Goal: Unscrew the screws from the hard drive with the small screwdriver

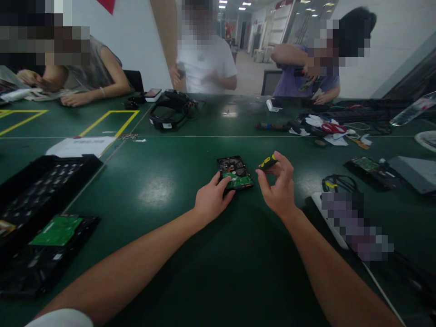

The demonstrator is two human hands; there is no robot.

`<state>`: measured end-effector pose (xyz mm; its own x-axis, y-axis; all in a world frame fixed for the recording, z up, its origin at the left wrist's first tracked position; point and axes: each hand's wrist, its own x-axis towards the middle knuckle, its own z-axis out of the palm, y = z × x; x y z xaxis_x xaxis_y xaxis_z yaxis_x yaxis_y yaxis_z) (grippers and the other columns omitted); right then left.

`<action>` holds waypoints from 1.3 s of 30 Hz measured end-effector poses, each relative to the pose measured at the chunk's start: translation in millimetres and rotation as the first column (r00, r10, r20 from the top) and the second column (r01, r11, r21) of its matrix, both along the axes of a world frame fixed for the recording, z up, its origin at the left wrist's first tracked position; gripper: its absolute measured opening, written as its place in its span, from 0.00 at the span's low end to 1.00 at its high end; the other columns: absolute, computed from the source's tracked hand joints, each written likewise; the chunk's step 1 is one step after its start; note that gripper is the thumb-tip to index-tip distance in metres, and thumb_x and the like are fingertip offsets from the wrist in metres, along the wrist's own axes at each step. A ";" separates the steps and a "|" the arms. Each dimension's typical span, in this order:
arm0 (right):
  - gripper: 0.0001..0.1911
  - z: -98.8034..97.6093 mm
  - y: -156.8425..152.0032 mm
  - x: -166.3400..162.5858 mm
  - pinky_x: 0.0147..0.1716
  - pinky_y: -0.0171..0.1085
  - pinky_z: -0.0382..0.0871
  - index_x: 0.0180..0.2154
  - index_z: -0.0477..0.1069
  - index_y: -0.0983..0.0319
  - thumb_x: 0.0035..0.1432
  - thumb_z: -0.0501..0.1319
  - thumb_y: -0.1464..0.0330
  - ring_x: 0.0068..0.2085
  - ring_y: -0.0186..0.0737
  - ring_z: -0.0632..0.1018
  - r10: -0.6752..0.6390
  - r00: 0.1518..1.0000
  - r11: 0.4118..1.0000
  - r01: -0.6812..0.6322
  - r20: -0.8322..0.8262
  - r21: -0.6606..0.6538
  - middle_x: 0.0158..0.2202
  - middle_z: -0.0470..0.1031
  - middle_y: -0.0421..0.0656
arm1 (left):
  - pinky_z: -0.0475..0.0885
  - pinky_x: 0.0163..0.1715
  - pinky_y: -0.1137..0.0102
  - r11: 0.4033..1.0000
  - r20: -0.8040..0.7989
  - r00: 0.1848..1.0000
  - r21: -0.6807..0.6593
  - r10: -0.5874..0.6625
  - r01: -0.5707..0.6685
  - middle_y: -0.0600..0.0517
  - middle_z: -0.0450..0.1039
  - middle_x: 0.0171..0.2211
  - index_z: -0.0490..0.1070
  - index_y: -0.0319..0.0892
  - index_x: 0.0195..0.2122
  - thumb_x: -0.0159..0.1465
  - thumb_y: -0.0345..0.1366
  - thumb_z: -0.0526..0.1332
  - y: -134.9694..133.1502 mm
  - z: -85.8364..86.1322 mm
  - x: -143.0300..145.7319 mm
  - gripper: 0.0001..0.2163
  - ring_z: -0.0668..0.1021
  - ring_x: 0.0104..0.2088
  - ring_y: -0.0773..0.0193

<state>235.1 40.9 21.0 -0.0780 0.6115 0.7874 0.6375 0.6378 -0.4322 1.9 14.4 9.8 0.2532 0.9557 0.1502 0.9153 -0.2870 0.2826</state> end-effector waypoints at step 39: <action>0.39 -2.0 -0.1 -1.0 0.43 0.49 0.87 0.73 0.51 0.48 0.69 0.66 0.63 0.43 0.44 0.83 -0.055 0.998 0.996 0.055 -0.002 0.075 0.65 0.71 0.50 | 0.82 0.51 0.54 1.000 0.016 1.000 0.017 -0.007 0.006 0.40 0.63 0.73 0.68 0.49 0.71 0.75 0.49 0.59 -0.6 -1.6 -0.1 0.25 0.82 0.57 0.45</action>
<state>234.1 40.8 19.0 -0.0457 0.5539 0.8314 0.6727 0.6323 -0.3843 1.8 13.8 8.2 0.2568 0.9512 0.1710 0.9087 -0.2979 0.2923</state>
